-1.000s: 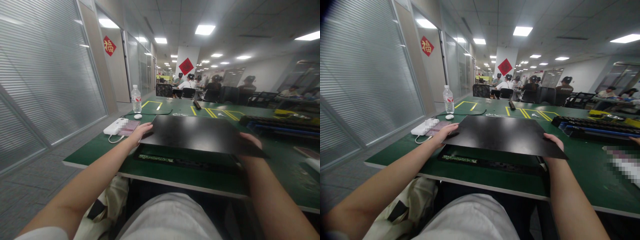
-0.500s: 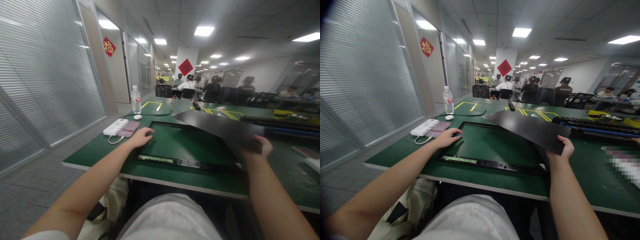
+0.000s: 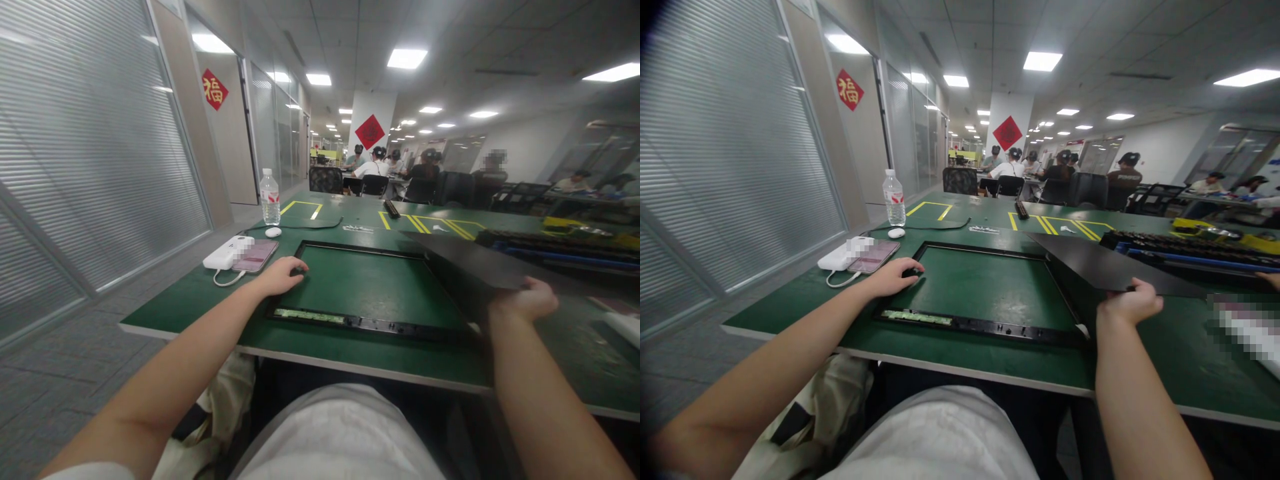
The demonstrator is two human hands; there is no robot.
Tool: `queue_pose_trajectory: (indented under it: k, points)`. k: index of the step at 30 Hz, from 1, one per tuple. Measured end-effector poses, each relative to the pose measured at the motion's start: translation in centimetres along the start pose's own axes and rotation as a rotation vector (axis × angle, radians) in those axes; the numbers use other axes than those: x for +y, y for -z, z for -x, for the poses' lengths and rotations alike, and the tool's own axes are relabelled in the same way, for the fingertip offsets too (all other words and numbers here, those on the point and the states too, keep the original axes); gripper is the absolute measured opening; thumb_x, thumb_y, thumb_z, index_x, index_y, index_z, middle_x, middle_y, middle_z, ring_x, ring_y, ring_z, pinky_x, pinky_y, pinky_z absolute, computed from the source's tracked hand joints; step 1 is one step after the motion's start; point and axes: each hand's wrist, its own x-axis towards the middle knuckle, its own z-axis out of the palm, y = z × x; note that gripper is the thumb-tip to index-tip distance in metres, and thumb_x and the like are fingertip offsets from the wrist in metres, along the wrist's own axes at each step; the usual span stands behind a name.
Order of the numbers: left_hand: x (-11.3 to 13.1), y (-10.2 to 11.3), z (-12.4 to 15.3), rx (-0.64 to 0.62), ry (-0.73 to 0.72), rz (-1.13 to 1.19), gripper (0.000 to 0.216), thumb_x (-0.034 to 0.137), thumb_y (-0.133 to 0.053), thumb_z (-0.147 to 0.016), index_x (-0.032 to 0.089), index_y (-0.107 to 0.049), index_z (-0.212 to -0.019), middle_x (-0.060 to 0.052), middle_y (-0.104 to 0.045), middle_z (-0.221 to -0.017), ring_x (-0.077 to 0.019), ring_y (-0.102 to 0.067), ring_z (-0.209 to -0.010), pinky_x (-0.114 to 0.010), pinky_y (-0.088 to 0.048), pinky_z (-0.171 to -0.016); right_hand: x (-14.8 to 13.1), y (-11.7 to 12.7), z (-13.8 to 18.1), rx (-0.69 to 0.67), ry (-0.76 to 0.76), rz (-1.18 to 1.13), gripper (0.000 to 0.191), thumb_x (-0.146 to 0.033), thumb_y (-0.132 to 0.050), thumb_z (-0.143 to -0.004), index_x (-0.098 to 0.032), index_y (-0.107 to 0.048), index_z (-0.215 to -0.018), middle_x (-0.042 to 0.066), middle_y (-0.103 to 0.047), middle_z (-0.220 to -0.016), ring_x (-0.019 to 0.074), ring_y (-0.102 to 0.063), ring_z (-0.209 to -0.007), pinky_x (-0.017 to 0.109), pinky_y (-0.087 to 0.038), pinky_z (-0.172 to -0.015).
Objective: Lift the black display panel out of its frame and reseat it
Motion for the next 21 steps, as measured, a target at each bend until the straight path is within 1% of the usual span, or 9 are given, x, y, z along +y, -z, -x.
queue_pose_trajectory:
  k: [2, 6, 11, 16, 18, 19, 21]
  points:
    - [0.0, 0.0, 0.0, 0.001, -0.006, 0.015, 0.024, 0.033, -0.065, -0.073, 0.026, -0.078, -0.092, -0.01, -0.078, -0.106, -0.0336, -0.069, -0.105, -0.046, -0.05, -0.101, 0.0, 0.0, 0.4, 0.062, 0.114, 0.024, 0.021, -0.007, -0.047, -0.068, -0.025, -0.042, -0.078, -0.005, -0.053, -0.085, 0.0083, -0.057, -0.066, 0.016, -0.043, -0.045]
    - [-0.2, 0.0, -0.1, 0.009, -0.011, 0.048, 0.023, 0.036, -0.07, -0.07, 0.027, -0.078, -0.089, -0.009, -0.079, -0.104, -0.0339, -0.069, -0.104, -0.047, -0.048, -0.102, 0.2, 0.0, 1.1, 0.09, 0.165, 0.088, 0.022, -0.007, -0.051, -0.068, -0.024, -0.043, -0.078, -0.005, -0.053, -0.082, 0.0093, -0.059, -0.07, 0.017, -0.047, -0.049]
    - [-0.3, -0.1, -0.2, 0.001, -0.02, 0.061, 0.021, 0.038, -0.071, -0.069, 0.027, -0.078, -0.085, -0.009, -0.079, -0.101, -0.0349, -0.069, -0.102, -0.047, -0.049, -0.101, 0.4, 0.1, 1.3, 0.082, 0.138, 0.149, 0.023, -0.004, -0.052, -0.069, -0.023, -0.046, -0.08, -0.006, -0.056, -0.082, 0.0093, -0.059, -0.071, 0.019, -0.048, -0.053]
    - [-0.3, 0.0, -0.2, -0.007, -0.024, 0.051, 0.021, 0.037, -0.071, -0.069, 0.026, -0.078, -0.086, -0.01, -0.078, -0.102, -0.0356, -0.069, -0.103, -0.048, -0.048, -0.101, 0.8, 0.4, 0.4, 0.067, 0.065, 0.172, 0.022, -0.002, -0.051, -0.081, -0.022, -0.052, -0.09, -0.007, -0.06, -0.086, 0.0087, -0.06, -0.072, 0.024, -0.053, -0.062]
    - [-0.3, 0.0, -0.2, -0.011, -0.025, 0.048, 0.022, 0.038, -0.071, -0.069, 0.026, -0.078, -0.086, -0.01, -0.078, -0.102, -0.0355, -0.068, -0.103, -0.048, -0.048, -0.101, 1.1, 0.4, -0.3, 0.05, 0.022, 0.175, 0.016, -0.011, -0.057, -0.089, -0.02, -0.059, -0.103, -0.002, -0.065, -0.098, 0.012, -0.064, -0.082, 0.03, -0.057, -0.071]
    - [-0.3, 0.0, -0.2, -0.013, -0.025, 0.047, 0.022, 0.038, -0.071, -0.069, 0.027, -0.078, -0.086, -0.009, -0.079, -0.102, -0.0352, -0.068, -0.103, -0.048, -0.048, -0.101, 1.2, 0.5, -0.6, 0.036, 0.0, 0.172, 0.019, -0.019, -0.061, -0.093, -0.019, -0.062, -0.111, 0.002, -0.066, -0.108, 0.0151, -0.065, -0.089, 0.035, -0.058, -0.076]
    - [-0.4, -0.1, -0.2, -0.017, -0.027, 0.043, 0.022, 0.039, -0.071, -0.07, 0.027, -0.078, -0.087, -0.009, -0.079, -0.101, -0.0346, -0.068, -0.103, -0.047, -0.048, -0.101, 1.3, 0.6, -1.2, -0.011, -0.059, 0.16, 0.037, -0.037, -0.065, -0.094, -0.018, -0.062, -0.125, 0.01, -0.064, -0.125, 0.0219, -0.065, -0.105, 0.043, -0.058, -0.086]
